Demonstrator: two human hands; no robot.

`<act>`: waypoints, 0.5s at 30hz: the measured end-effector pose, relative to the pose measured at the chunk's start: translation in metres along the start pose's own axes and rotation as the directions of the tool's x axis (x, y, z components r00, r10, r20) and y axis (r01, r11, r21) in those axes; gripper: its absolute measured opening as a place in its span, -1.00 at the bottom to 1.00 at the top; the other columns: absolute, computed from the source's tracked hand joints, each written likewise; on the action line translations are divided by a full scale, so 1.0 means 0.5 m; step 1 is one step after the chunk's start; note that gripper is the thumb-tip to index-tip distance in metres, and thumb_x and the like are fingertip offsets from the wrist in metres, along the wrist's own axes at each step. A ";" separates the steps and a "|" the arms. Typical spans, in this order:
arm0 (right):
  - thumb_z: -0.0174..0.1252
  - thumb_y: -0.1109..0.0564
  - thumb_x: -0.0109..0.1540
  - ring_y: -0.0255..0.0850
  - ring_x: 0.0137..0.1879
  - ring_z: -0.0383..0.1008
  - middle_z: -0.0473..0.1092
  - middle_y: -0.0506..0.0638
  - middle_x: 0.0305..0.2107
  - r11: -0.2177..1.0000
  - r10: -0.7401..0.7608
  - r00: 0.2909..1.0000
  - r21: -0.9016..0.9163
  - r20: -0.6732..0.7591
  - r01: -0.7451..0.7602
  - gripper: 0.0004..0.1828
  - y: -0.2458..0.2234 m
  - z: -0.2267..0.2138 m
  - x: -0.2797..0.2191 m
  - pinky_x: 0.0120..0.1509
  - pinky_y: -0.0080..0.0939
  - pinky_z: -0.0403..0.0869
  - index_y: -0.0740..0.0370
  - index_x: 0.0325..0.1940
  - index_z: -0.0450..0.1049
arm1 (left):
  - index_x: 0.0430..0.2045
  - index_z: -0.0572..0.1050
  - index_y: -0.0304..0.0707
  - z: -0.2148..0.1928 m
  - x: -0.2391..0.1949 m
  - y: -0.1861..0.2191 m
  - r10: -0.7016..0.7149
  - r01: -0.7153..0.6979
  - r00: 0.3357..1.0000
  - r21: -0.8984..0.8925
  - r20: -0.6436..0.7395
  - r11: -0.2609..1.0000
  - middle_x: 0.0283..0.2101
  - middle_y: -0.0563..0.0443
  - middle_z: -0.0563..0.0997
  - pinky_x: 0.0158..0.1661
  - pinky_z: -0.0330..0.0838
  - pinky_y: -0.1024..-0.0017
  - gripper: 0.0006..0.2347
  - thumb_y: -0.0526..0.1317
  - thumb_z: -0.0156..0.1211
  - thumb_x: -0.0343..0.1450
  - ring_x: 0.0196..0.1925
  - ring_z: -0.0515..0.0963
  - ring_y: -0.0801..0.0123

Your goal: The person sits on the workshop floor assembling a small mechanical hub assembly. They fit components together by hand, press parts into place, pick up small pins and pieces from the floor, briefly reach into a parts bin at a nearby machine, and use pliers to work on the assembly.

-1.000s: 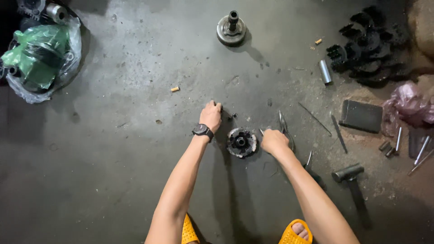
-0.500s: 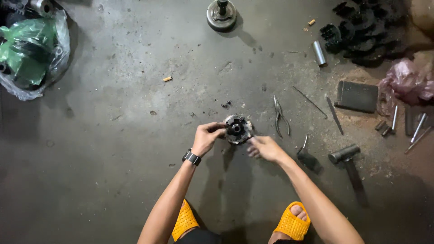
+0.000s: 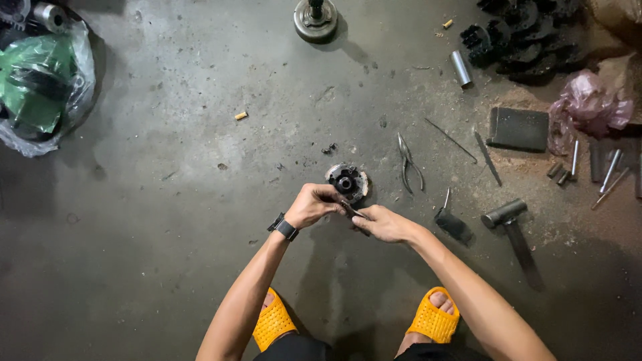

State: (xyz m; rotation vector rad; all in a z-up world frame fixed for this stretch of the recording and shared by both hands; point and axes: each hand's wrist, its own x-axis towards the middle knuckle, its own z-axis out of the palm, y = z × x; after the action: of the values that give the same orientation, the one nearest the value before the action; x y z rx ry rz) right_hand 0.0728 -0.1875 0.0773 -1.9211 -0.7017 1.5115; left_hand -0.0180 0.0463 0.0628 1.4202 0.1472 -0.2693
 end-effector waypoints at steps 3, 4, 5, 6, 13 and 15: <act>-0.01 -0.09 0.39 -0.26 -0.30 0.38 0.41 0.01 -0.48 0.998 0.005 1.000 -0.056 -0.020 -0.006 -0.58 -0.004 0.000 -0.004 -0.14 -0.13 0.44 0.35 -0.08 0.53 | -0.36 0.64 -0.46 0.001 0.004 -0.018 0.054 -0.055 0.998 0.072 0.020 0.996 -0.33 0.01 0.72 -0.16 0.58 0.42 -0.89 -0.42 0.42 0.31 -0.23 0.67 0.47; 0.00 -0.08 0.39 -0.23 -0.31 0.39 0.41 0.06 -0.50 0.996 -0.003 0.999 -0.094 -0.038 -0.001 -0.58 -0.005 0.001 -0.005 -0.16 -0.10 0.44 0.35 -0.09 0.53 | -0.36 0.64 -0.46 0.000 0.005 -0.027 0.077 -0.079 0.997 0.078 0.020 0.994 -0.32 0.01 0.72 -0.15 0.59 0.43 -0.89 -0.43 0.42 0.30 -0.22 0.68 0.47; 0.00 -0.08 0.39 -0.23 -0.31 0.39 0.41 0.06 -0.50 0.995 -0.004 0.999 -0.096 -0.037 0.000 -0.58 -0.007 0.001 -0.005 -0.16 -0.10 0.44 0.35 -0.09 0.53 | -0.36 0.64 -0.46 0.002 0.004 -0.031 0.078 -0.080 0.997 0.078 0.018 0.994 -0.32 0.01 0.72 -0.15 0.59 0.43 -0.89 -0.43 0.42 0.30 -0.22 0.68 0.47; 0.01 -0.08 0.38 -0.19 -0.33 0.45 0.46 0.08 -0.51 0.992 -0.012 0.998 -0.125 -0.063 0.004 -0.59 -0.010 0.002 -0.004 -0.17 -0.08 0.46 0.35 -0.09 0.53 | -0.36 0.63 -0.47 0.005 0.004 -0.034 0.050 -0.051 0.999 0.044 0.009 0.998 -0.32 0.00 0.72 -0.16 0.59 0.43 -0.89 -0.43 0.41 0.31 -0.22 0.68 0.47; 0.21 -0.05 0.25 0.06 -0.38 0.60 0.50 0.26 -0.53 0.975 0.057 0.981 -0.199 -0.187 -0.095 -0.63 -0.004 0.022 0.003 -0.23 0.06 0.49 0.32 -0.08 0.53 | -0.33 0.61 -0.47 0.023 0.005 -0.065 0.072 -0.071 0.997 0.046 -0.015 0.996 -0.29 -0.01 0.72 -0.16 0.60 0.42 -0.87 -0.45 0.40 0.31 -0.20 0.68 0.47; 0.24 -0.04 0.23 0.10 -0.37 0.59 0.48 0.30 -0.51 0.972 0.003 0.976 -0.229 -0.219 -0.055 -0.64 0.032 0.041 0.013 -0.23 0.07 0.49 0.33 -0.12 0.55 | -0.32 0.61 -0.45 0.027 0.003 -0.080 0.070 -0.070 0.998 0.043 -0.003 0.997 -0.27 0.01 0.72 -0.15 0.62 0.42 -0.86 -0.44 0.40 0.31 -0.18 0.69 0.48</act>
State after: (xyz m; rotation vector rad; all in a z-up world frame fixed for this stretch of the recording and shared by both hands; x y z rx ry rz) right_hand 0.0548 -0.1913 0.0576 -2.2409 -0.7833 1.2540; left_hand -0.0284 0.0280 0.0262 1.4655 0.0954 -0.2122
